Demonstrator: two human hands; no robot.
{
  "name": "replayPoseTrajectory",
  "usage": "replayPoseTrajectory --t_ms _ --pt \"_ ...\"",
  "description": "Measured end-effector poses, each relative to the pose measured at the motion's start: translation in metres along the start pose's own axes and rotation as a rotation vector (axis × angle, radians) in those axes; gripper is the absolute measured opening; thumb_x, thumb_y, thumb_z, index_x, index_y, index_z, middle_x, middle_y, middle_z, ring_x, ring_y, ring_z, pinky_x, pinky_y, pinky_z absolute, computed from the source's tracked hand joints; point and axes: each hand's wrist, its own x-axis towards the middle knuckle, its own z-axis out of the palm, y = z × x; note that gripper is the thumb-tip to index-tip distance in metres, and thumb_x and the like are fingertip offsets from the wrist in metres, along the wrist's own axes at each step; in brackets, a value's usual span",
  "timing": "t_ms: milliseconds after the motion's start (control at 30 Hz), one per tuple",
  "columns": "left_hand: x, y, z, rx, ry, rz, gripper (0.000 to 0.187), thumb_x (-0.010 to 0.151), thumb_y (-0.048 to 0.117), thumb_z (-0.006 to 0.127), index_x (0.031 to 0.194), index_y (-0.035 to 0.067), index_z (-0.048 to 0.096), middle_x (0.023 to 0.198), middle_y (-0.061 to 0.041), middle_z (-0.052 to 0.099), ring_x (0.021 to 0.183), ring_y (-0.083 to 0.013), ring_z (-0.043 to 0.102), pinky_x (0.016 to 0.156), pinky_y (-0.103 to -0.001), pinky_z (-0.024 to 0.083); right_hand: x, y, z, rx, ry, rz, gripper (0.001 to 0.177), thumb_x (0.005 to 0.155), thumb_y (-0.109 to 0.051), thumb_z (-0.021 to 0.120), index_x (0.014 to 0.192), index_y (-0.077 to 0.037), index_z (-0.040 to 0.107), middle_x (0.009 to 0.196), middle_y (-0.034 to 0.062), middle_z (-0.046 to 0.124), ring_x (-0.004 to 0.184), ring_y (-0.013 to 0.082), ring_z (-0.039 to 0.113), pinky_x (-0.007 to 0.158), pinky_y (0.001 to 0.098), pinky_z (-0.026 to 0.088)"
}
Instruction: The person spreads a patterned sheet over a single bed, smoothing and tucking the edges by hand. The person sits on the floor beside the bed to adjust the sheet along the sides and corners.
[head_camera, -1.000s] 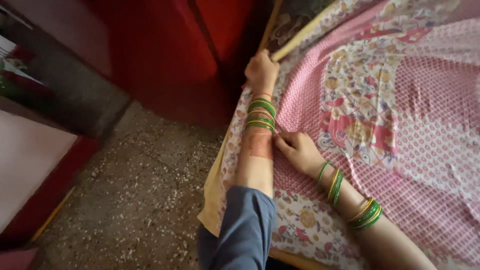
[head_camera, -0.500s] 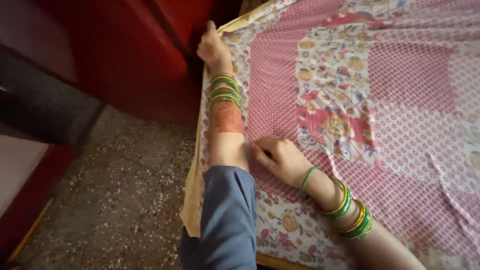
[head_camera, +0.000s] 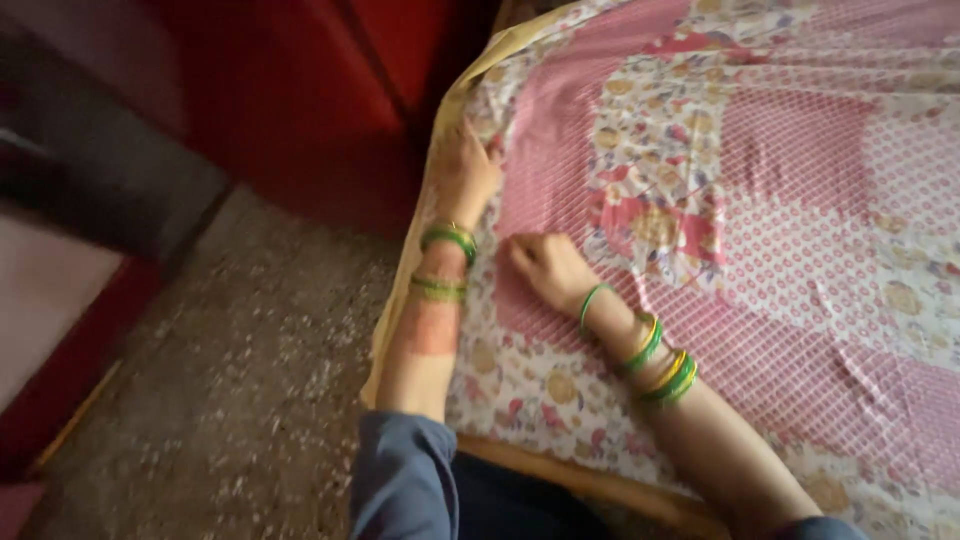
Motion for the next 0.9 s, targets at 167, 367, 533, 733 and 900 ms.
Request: replayPoseTrajectory --t_ms 167,367,533,733,900 --pt "-0.138 -0.026 -0.051 -0.016 0.056 -0.096 0.08 0.097 0.06 0.055 0.151 0.002 0.042 0.152 -0.029 0.046 0.138 -0.0449 0.047 0.112 -0.055 0.037 0.005 0.022 0.008 -0.033 0.072 -0.08 0.024 0.096 -0.018 0.056 0.105 -0.001 0.07 0.09 0.0276 0.067 0.085 0.0444 0.068 0.073 0.0477 0.054" --pt "-0.259 -0.084 -0.098 -0.261 -0.031 -0.791 0.089 0.096 0.076 0.044 0.117 -0.004 0.075 0.116 -0.033 0.071 0.117 -0.0471 0.066 0.101 -0.052 0.052 -0.008 0.019 0.021 -0.354 0.036 -0.222 0.022 0.105 -0.021 0.057 0.105 -0.001 0.066 0.105 0.0227 0.068 0.098 0.0435 0.064 0.085 0.0519 0.051" --pt "-0.252 -0.11 -0.097 -0.538 -0.084 -0.675 0.084 0.083 0.08 0.049 0.111 0.006 0.077 0.096 -0.028 0.073 0.099 -0.0449 0.07 0.081 -0.051 0.054 -0.057 -0.052 0.033 -0.493 0.078 -0.028 0.037 0.101 -0.035 0.06 0.116 -0.001 0.063 0.124 0.0226 0.061 0.121 0.0427 0.055 0.106 0.0545 0.044" --pt "-0.224 -0.13 -0.083 -0.412 0.104 -0.448 0.057 0.081 0.057 0.072 0.099 0.003 0.077 0.092 -0.02 0.075 0.088 -0.0379 0.072 0.075 -0.046 0.054 -0.124 -0.129 0.069 -0.809 0.165 -0.307 0.077 0.093 -0.048 0.065 0.143 0.009 0.055 0.147 0.0331 0.048 0.139 0.0484 0.042 0.116 0.0533 0.03" --pt "-0.227 -0.173 -0.059 -1.03 0.104 -0.38 0.036 0.091 0.035 0.076 0.096 -0.001 0.071 0.086 -0.005 0.072 0.081 -0.0134 0.061 0.074 -0.03 0.052 -0.136 -0.147 0.109 -0.517 0.077 -0.324 0.066 0.091 -0.046 0.066 0.136 0.002 0.058 0.151 0.0202 0.051 0.144 0.0368 0.041 0.123 0.0532 0.027"
